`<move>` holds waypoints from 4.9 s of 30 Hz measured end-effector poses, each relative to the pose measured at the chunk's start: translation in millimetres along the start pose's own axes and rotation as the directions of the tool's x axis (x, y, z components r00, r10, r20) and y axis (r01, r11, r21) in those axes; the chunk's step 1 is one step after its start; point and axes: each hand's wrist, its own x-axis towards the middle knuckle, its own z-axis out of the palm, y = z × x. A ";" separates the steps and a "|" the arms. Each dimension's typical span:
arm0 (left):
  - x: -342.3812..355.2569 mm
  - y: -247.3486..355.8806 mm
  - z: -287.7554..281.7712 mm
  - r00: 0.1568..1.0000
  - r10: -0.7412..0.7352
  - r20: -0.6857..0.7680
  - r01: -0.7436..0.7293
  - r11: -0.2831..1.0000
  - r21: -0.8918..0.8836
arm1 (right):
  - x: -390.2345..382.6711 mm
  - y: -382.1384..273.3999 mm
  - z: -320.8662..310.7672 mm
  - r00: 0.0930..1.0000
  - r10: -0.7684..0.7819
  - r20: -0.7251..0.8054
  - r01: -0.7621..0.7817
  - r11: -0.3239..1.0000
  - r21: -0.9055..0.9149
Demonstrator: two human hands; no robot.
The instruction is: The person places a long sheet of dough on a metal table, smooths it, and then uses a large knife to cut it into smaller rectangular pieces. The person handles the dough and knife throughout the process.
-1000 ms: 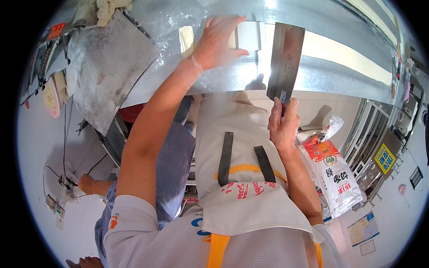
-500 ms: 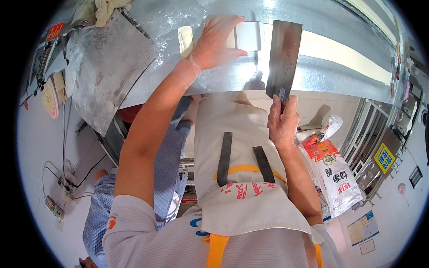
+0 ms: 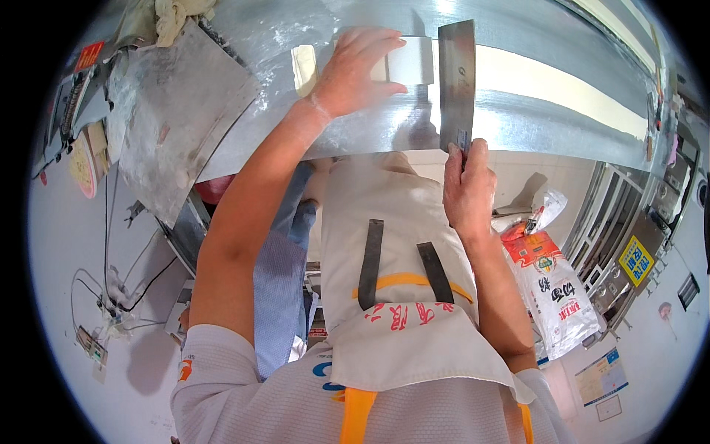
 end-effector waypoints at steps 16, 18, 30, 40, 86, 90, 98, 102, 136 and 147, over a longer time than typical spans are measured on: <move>0.0 2.1 -0.7 1.000 -0.009 -0.008 0.009 1.000 -0.011 | 13.9 -1.3 3.9 0.998 0.037 0.040 -0.033 0.994 -0.102; 0.5 2.5 -0.6 1.000 -0.018 -0.002 0.018 1.000 -0.012 | 13.6 -1.3 5.0 0.999 0.029 0.039 -0.025 0.994 -0.107; 0.1 0.1 1.5 1.000 -0.015 0.026 0.016 1.000 -0.017 | 19.8 12.3 17.6 0.967 0.073 0.243 0.026 0.923 -0.383; 20.6 9.8 -18.0 0.998 0.042 0.048 -0.046 0.995 0.089 | 11.0 24.8 36.3 0.998 0.039 -0.054 -0.044 0.995 -0.092; 45.8 41.2 56.3 0.999 0.046 -0.016 -0.044 0.991 0.129 | 6.5 68.2 -33.2 0.995 -0.031 -0.100 0.039 0.996 0.084; 44.9 41.2 57.1 0.999 0.034 -0.014 -0.032 0.990 0.137 | 16.8 48.1 -48.0 0.999 0.021 -0.035 -0.020 0.999 0.027; 45.9 43.2 57.0 0.999 0.039 -0.022 -0.035 0.991 0.132 | 30.7 40.6 -49.2 0.994 0.105 0.019 -0.103 0.991 -0.089; 47.0 43.0 56.6 0.999 0.040 -0.018 -0.037 0.990 0.136 | 32.9 40.7 -46.8 0.992 0.123 0.041 -0.118 0.987 -0.106; 138.7 85.7 94.0 0.904 -0.362 0.228 0.406 0.894 -0.190 | -6.9 73.8 -75.5 0.970 0.169 -0.174 -0.136 0.973 0.189; 98.0 83.5 110.0 0.997 -0.044 0.056 0.038 0.994 0.102 | -11.6 124.9 -76.1 0.983 0.138 -0.123 -0.110 0.972 0.209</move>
